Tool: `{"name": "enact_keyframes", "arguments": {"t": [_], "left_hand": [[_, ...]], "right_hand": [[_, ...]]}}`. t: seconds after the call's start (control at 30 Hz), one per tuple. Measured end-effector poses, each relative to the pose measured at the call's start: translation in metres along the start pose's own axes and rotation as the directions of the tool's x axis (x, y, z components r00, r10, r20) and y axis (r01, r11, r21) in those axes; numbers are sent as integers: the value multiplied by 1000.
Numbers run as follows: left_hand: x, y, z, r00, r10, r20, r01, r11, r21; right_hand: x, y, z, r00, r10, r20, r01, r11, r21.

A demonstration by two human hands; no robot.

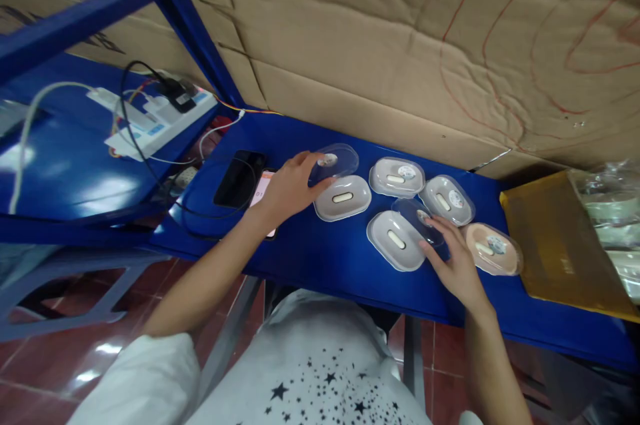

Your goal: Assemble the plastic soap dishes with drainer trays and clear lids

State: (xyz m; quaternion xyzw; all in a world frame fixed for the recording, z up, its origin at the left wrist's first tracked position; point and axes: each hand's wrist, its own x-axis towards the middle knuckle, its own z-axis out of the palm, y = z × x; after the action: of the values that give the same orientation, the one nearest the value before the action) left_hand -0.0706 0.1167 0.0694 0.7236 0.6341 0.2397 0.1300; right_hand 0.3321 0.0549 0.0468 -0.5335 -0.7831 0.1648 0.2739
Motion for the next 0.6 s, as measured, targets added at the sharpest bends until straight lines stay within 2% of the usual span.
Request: {"name": "enact_keyframes", "arguments": {"t": [0.07, 0.13, 0.2, 0.27, 0.33, 0.4, 0.5, 0.6], "left_hand": [[18, -3, 3, 995, -87, 42, 83, 993, 81], [34, -4, 7, 988, -121, 94, 110, 987, 117], [40, 1, 10, 993, -90, 81, 79, 988, 130], [32, 9, 12, 999, 20, 30, -25, 987, 159], [13, 18, 15, 981, 192, 4, -189, 962, 198], [-11, 27, 18, 948, 313, 61, -319, 921, 224], [-35, 34, 25, 917, 373, 142, -398, 883, 248], [-36, 36, 30, 919, 368, 143, -392, 894, 216]], "right_hand": [[4, 3, 7, 999, -16, -33, 13, 996, -84], [6, 2, 14, 995, -24, -94, 7, 983, -181], [4, -2, 20, 981, -25, -192, -26, 966, -256], [1, -10, 24, 967, -49, -250, -31, 951, -309], [-4, -19, 25, 980, -108, -164, 45, 936, -349], [-7, -30, 25, 986, -168, 5, 159, 920, -358], [-8, -45, 24, 962, -227, 154, 268, 896, -354], [-4, -56, 27, 933, -285, 218, 349, 863, -366]]}}
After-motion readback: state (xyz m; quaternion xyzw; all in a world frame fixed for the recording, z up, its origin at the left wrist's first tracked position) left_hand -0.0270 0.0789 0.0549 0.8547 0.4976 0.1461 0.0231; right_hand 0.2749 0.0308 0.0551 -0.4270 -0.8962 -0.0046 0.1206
